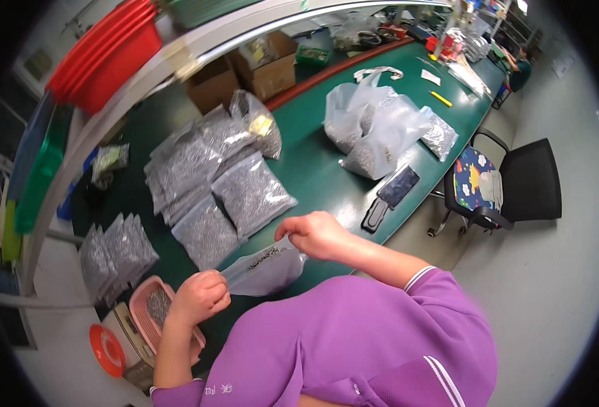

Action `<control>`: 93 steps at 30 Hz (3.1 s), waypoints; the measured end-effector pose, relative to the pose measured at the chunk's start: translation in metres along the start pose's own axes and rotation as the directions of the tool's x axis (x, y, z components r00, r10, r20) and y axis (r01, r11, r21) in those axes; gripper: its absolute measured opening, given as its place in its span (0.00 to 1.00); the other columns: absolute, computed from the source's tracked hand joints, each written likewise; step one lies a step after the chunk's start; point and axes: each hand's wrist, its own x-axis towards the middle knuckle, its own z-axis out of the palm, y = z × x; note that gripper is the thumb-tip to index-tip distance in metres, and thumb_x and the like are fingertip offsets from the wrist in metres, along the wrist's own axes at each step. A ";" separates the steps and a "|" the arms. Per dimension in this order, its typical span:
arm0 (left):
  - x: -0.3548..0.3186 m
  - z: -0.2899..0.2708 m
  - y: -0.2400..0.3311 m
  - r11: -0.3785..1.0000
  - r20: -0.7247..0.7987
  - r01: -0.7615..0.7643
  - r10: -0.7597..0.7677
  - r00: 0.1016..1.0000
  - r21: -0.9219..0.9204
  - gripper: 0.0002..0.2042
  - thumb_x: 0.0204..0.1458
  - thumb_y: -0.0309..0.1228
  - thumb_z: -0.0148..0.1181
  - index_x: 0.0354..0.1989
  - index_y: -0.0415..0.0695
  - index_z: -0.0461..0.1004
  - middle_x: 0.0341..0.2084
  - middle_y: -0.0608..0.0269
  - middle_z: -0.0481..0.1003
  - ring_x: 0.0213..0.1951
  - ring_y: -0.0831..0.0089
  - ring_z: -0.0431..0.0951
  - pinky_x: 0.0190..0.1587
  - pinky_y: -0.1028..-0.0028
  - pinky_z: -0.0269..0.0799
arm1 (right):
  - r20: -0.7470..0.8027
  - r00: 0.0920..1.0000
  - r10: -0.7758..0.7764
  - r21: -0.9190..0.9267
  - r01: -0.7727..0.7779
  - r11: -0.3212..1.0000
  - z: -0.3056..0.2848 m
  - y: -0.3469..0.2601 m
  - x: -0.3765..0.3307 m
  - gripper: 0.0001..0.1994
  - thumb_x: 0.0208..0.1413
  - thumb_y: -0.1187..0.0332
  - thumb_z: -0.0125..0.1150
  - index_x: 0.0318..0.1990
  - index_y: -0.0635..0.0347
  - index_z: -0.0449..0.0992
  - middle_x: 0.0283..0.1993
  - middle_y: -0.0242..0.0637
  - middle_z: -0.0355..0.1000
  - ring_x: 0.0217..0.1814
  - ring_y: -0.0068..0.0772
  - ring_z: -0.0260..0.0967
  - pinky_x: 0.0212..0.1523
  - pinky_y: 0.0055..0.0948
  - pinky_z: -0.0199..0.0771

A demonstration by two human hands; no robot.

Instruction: Manually filling plastic bags with small metal components and sealing them using a hand tool.

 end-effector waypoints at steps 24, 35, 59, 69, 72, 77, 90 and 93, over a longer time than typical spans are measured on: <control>-0.122 0.043 0.002 0.991 -0.036 0.110 -0.113 0.993 -0.080 0.10 0.40 0.26 0.60 0.17 0.41 0.64 0.35 0.63 0.72 0.42 0.65 0.73 0.41 0.67 0.70 | 0.389 0.707 -0.590 -0.421 0.706 0.569 0.074 -0.013 0.008 0.06 0.40 0.67 0.60 0.28 0.52 0.73 0.30 0.24 0.70 0.45 0.30 0.65 0.49 0.33 0.62; -0.130 0.072 0.011 0.742 -0.099 0.502 -0.598 0.795 -0.445 0.17 0.44 0.31 0.66 0.18 0.38 0.62 0.38 0.58 0.77 0.28 0.69 0.74 0.27 0.74 0.69 | 0.387 0.671 -0.633 -0.321 0.741 0.590 0.066 -0.011 0.015 0.09 0.39 0.69 0.64 0.32 0.51 0.73 0.30 0.22 0.69 0.43 0.29 0.64 0.46 0.31 0.62; -0.131 0.126 -0.005 0.505 0.021 0.449 -0.646 0.763 -0.737 0.32 0.37 0.30 0.71 0.55 0.43 0.67 0.51 0.57 0.69 0.56 0.67 0.66 0.59 0.68 0.58 | 0.065 0.996 -0.059 0.338 0.034 0.941 0.154 0.060 -0.024 0.04 0.48 0.72 0.63 0.31 0.61 0.78 0.28 0.36 0.73 0.32 0.34 0.69 0.34 0.28 0.68; -0.103 0.135 -0.060 0.478 -0.229 0.677 -0.874 0.428 -0.559 0.19 0.55 0.43 0.53 0.31 0.36 0.77 0.21 0.52 0.76 0.26 0.70 0.77 0.30 0.71 0.69 | -0.004 0.991 0.134 0.200 -0.131 0.971 0.157 0.064 0.050 0.13 0.52 0.57 0.60 0.31 0.58 0.80 0.29 0.41 0.75 0.30 0.31 0.73 0.34 0.29 0.71; -0.100 0.135 -0.063 0.487 -0.257 0.640 -0.869 0.422 -0.594 0.18 0.54 0.42 0.55 0.30 0.36 0.76 0.20 0.51 0.76 0.25 0.70 0.77 0.29 0.70 0.69 | -0.096 0.992 0.086 0.268 -0.057 0.962 0.165 0.080 0.050 0.13 0.51 0.58 0.61 0.33 0.59 0.79 0.29 0.40 0.76 0.31 0.30 0.73 0.34 0.28 0.71; -0.115 0.143 -0.012 0.550 -0.318 0.517 -0.822 0.472 -0.656 0.15 0.54 0.40 0.57 0.35 0.38 0.76 0.30 0.55 0.77 0.33 0.67 0.78 0.37 0.72 0.71 | -0.041 0.999 0.022 0.254 -0.010 0.967 0.153 0.056 -0.002 0.11 0.53 0.61 0.62 0.29 0.59 0.78 0.26 0.36 0.73 0.33 0.28 0.71 0.36 0.27 0.69; -0.146 0.123 0.027 0.753 -0.089 0.318 -0.444 0.891 -0.577 0.11 0.47 0.27 0.56 0.40 0.40 0.74 0.41 0.58 0.76 0.45 0.62 0.76 0.48 0.70 0.71 | 0.146 0.921 -0.360 0.279 0.311 0.908 0.131 0.045 -0.052 0.10 0.49 0.62 0.58 0.32 0.58 0.78 0.32 0.35 0.75 0.35 0.39 0.71 0.39 0.34 0.68; -0.153 0.130 0.035 0.775 -0.120 0.258 -0.393 0.911 -0.577 0.10 0.44 0.25 0.57 0.37 0.38 0.73 0.42 0.56 0.74 0.48 0.60 0.74 0.51 0.67 0.70 | 0.207 0.889 -0.408 0.313 0.335 0.889 0.137 0.048 -0.055 0.10 0.49 0.64 0.58 0.35 0.58 0.79 0.34 0.35 0.75 0.37 0.37 0.71 0.41 0.33 0.67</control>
